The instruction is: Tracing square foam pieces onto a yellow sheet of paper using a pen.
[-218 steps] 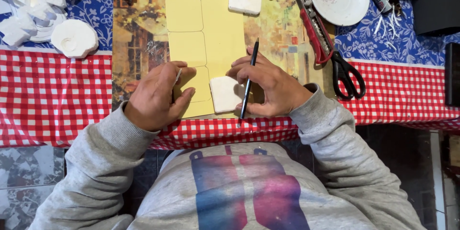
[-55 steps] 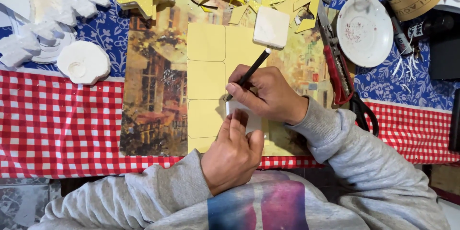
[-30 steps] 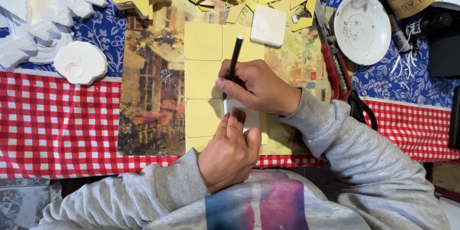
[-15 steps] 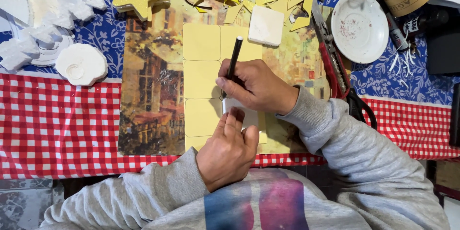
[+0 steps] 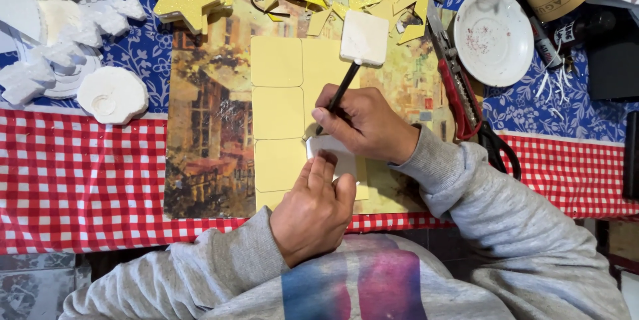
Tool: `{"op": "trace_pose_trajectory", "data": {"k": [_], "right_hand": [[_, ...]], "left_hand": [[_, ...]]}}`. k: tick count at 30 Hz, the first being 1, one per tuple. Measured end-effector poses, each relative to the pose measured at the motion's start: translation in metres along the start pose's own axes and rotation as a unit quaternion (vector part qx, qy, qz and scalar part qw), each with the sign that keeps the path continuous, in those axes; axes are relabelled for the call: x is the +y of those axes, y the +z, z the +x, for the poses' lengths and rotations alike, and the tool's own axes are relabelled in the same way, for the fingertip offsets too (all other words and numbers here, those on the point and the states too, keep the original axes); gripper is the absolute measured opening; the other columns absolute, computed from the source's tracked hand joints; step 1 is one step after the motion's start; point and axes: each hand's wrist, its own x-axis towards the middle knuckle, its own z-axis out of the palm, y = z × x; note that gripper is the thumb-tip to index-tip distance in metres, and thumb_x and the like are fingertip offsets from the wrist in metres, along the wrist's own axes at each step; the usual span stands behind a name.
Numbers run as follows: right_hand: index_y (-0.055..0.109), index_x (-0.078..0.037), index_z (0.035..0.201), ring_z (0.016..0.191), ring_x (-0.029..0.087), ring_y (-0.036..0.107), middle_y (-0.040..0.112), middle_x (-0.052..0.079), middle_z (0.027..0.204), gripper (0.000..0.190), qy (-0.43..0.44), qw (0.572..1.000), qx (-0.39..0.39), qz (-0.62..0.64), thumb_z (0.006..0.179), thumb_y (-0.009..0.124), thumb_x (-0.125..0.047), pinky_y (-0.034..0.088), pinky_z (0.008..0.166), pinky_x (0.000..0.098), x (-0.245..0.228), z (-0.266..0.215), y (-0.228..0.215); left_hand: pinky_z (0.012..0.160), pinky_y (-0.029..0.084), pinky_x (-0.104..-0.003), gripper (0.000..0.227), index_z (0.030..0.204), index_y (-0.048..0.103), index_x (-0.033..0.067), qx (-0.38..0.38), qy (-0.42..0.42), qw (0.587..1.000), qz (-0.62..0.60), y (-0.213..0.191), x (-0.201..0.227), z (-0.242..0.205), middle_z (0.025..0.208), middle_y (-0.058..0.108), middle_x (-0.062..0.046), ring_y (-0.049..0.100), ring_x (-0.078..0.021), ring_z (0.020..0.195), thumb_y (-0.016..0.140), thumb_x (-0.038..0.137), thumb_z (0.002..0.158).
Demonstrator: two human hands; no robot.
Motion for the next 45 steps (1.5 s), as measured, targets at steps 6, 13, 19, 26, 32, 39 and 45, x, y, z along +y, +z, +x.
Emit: {"op": "trace_pose_trajectory", "data": {"k": [6,13,19,26,32,39,45], "right_hand": [[0.063,-0.003,0.095,0.057,0.017,0.057,0.059,0.006,0.067,0.021,-0.001,1.0,0.016,0.011,0.105,0.059,-0.022,0.045,0.055,0.0317,0.003,-0.012,-0.008],[0.063,-0.003,0.095,0.06,0.016,0.058,0.058,0.006,0.071,0.021,-0.001,0.999,0.038,-0.007,0.106,0.06,-0.02,0.046,0.057,0.0317,0.011,-0.03,-0.017],[0.064,-0.002,0.097,0.062,0.016,0.059,0.06,0.006,0.075,0.016,-0.008,0.997,0.082,-0.006,0.105,0.061,-0.016,0.045,0.058,0.0304,0.019,-0.046,-0.015],[0.063,-0.002,0.1,0.065,0.011,0.058,0.06,0.004,0.076,0.014,0.011,0.993,0.117,0.029,0.107,0.059,-0.014,0.046,0.06,0.0267,0.026,-0.062,-0.006],[0.063,-0.001,0.101,0.067,0.008,0.056,0.06,0.002,0.076,0.013,0.009,0.987,0.151,0.053,0.107,0.059,-0.012,0.045,0.061,0.0252,0.025,-0.071,0.001],[0.064,-0.001,0.1,0.064,0.008,0.055,0.06,0.002,0.073,0.012,0.027,0.985,0.167,0.025,0.105,0.062,-0.012,0.043,0.057,0.0256,0.018,-0.083,0.005],[0.065,0.0,0.101,0.066,0.01,0.059,0.064,0.005,0.082,0.011,0.005,0.989,0.149,0.024,0.104,0.062,-0.009,0.046,0.058,0.0266,0.014,-0.096,0.011]], "left_hand": [[0.1,0.053,-0.05,0.027,0.087,0.054,-0.0089,-0.014,0.012,1.0,0.018,-0.007,-0.002,0.003,0.11,0.064,-0.045,0.065,-0.0532,0.112,0.056,0.017,0.083],[0.1,0.053,-0.051,0.023,0.088,0.055,-0.008,-0.018,0.015,1.0,0.006,-0.006,-0.004,0.003,0.113,0.064,-0.045,0.065,-0.0529,0.114,0.054,0.015,0.085],[0.099,0.053,-0.051,0.021,0.086,0.054,-0.007,-0.025,0.014,1.0,-0.001,-0.008,-0.005,0.006,0.114,0.063,-0.046,0.065,-0.0534,0.114,0.055,0.014,0.084],[0.1,0.052,-0.051,0.024,0.09,0.054,-0.0084,-0.029,0.0,0.999,-0.039,-0.01,-0.004,0.005,0.116,0.062,-0.046,0.064,-0.0542,0.114,0.057,0.014,0.085],[0.102,0.05,-0.051,0.024,0.093,0.054,-0.0087,-0.033,-0.006,0.998,-0.061,-0.01,-0.005,0.004,0.117,0.061,-0.045,0.063,-0.0542,0.114,0.058,0.014,0.086],[0.103,0.049,-0.051,0.034,0.1,0.055,-0.011,-0.047,-0.009,0.996,-0.074,-0.011,-0.005,0.005,0.119,0.06,-0.045,0.061,-0.055,0.116,0.062,0.016,0.08],[0.103,0.049,-0.049,0.03,0.098,0.054,-0.0098,-0.051,-0.008,0.996,-0.07,-0.009,-0.006,0.002,0.12,0.06,-0.046,0.061,-0.0547,0.117,0.061,0.014,0.081]]}}
